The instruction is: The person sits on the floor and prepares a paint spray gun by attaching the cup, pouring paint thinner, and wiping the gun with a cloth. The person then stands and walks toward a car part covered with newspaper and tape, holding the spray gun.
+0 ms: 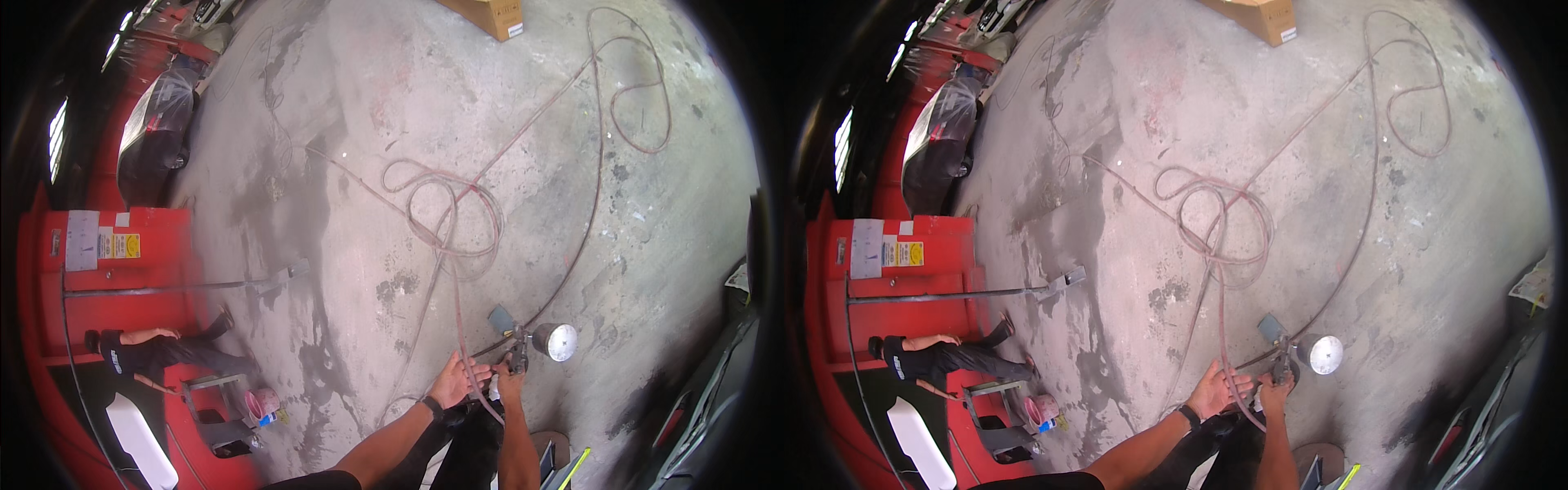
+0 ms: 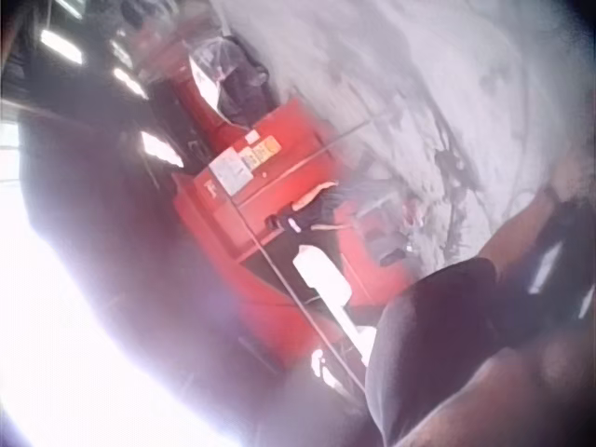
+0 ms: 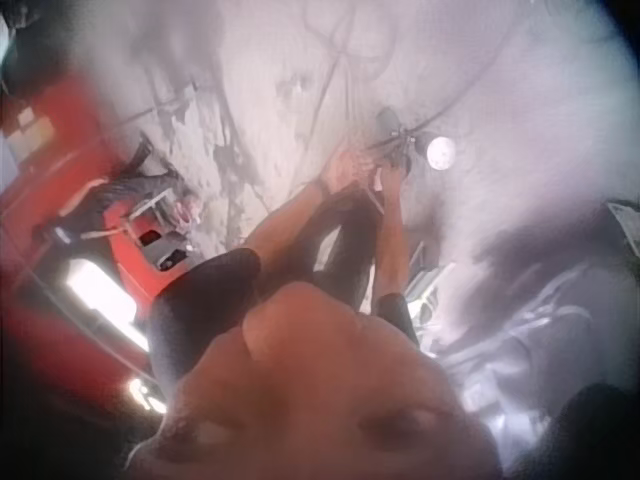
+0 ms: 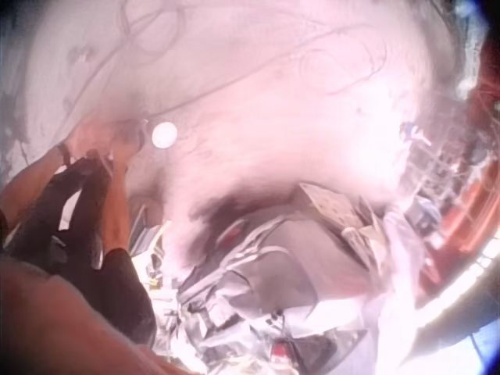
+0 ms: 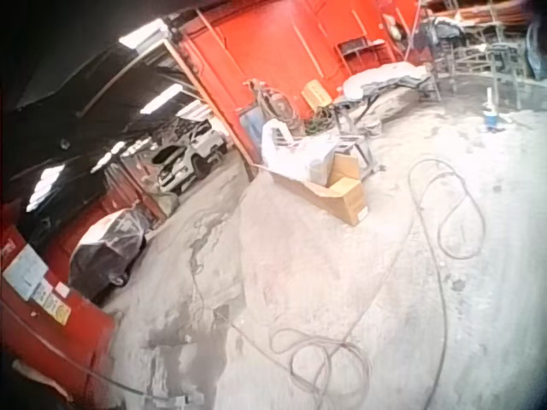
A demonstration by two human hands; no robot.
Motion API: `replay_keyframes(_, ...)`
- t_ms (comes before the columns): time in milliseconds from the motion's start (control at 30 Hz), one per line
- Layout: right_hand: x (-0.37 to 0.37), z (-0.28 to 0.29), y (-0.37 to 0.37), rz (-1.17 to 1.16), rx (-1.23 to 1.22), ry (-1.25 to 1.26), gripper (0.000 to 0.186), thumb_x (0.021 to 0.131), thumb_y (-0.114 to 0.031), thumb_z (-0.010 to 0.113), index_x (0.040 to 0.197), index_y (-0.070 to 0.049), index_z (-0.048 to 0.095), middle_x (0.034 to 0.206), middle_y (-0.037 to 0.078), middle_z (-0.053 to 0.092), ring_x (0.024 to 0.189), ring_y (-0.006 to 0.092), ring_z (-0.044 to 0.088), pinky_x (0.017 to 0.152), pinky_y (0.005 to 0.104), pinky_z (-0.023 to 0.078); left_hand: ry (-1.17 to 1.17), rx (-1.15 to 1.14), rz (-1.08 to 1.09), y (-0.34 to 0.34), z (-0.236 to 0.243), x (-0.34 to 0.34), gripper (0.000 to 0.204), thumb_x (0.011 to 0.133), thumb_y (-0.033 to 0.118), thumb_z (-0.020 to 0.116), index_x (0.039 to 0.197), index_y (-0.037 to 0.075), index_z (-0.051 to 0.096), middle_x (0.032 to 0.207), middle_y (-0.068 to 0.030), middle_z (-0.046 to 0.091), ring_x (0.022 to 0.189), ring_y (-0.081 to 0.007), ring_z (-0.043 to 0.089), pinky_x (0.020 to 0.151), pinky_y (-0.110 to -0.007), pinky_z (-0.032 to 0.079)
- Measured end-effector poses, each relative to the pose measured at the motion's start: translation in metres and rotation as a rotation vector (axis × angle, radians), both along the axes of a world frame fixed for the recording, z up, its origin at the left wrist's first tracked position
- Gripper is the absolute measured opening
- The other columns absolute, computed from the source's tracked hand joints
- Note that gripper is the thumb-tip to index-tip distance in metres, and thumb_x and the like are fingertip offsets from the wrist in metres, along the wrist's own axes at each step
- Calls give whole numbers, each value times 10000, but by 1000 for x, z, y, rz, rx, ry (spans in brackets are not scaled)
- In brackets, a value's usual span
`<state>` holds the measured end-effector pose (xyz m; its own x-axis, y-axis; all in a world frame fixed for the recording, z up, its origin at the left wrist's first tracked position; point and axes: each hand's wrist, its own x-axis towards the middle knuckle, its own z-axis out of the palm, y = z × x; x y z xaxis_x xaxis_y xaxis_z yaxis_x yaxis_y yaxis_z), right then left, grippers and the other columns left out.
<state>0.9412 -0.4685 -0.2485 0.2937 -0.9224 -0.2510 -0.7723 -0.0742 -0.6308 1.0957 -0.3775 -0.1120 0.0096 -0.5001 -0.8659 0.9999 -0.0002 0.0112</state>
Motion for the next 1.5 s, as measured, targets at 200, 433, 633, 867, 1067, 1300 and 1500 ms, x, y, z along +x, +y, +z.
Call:
replay_keyframes(200, 46, 194, -145, -218, 508, -366, 299, 983, -244, 648, 933, 50, 628, 788, 103, 693, 682, 157, 646, 622, 338, 484, -556, 718, -704, 151, 17, -15, 706, 894, 564, 678, 1351, 46, 529, 1192, -165, 663, 1068, -292, 636, 960, -415, 491)
replay_keyframes(433, 67, 501, -314, -183, 292, -517, 387, 1004, -318, 621, 1099, 56, 623, 762, 80, 678, 689, 151, 679, 624, 300, 520, -794, 614, -1198, 180, 127, 21, 540, 898, 453, 687, 1215, 16, 669, 1070, -148, 728, 878, -233, 707, 772, -361, 561)
replay_keyframes(633, 57, 683, -381, -37, -48, -630, 341, 1001, -304, 620, 1116, 16, 646, 708, 57, 658, 633, 136, 656, 583, 295, 510, -642, 528, -999, 99, 250, 64, 516, 909, 431, 670, 1216, 16, 659, 1030, -120, 726, 792, -185, 696, 630, -294, 522)
replay_keyframes(867, 39, 750, -374, -35, 252, -653, 326, 993, -353, 619, 1098, -54, 696, 667, 26, 615, 522, 105, 515, 503, 292, 400, -865, 166, -1216, 65, 224, 121, 502, 985, 401, 578, 1376, 87, 561, 1247, -182, 654, 1067, -276, 638, 922, -363, 492)
replay_keyframes(1067, 64, 718, -333, -207, 605, -909, 449, 1018, -406, 580, 1256, -25, 592, 1065, 103, 655, 529, 157, 509, 483, 287, 415, -905, 134, -1348, -26, 219, 196, 517, 1003, 399, 535, 1429, 107, 522, 1335, -206, 615, 1163, -298, 608, 1032, -375, 469)
replay_keyframes(1300, 122, 692, -362, -411, 875, -1214, 526, 1042, -529, 441, 1313, -84, 511, 1146, 130, 651, 672, 231, 620, 616, 324, 527, -876, 154, -1294, -211, 235, 332, 566, 998, 461, 504, 1441, 110, 514, 1354, -184, 606, 1178, -285, 600, 1039, -380, 458)
replay_keyframes(1500, 224, 695, -427, -430, 726, -1103, 526, 1032, -539, 458, 1246, -67, 548, 1030, 132, 655, 514, 202, 526, 446, 312, 424, -835, 230, -1215, -231, 279, 433, 610, 994, 515, 479, 1452, 112, 508, 1370, -166, 598, 1192, -274, 593, 1045, -384, 448)
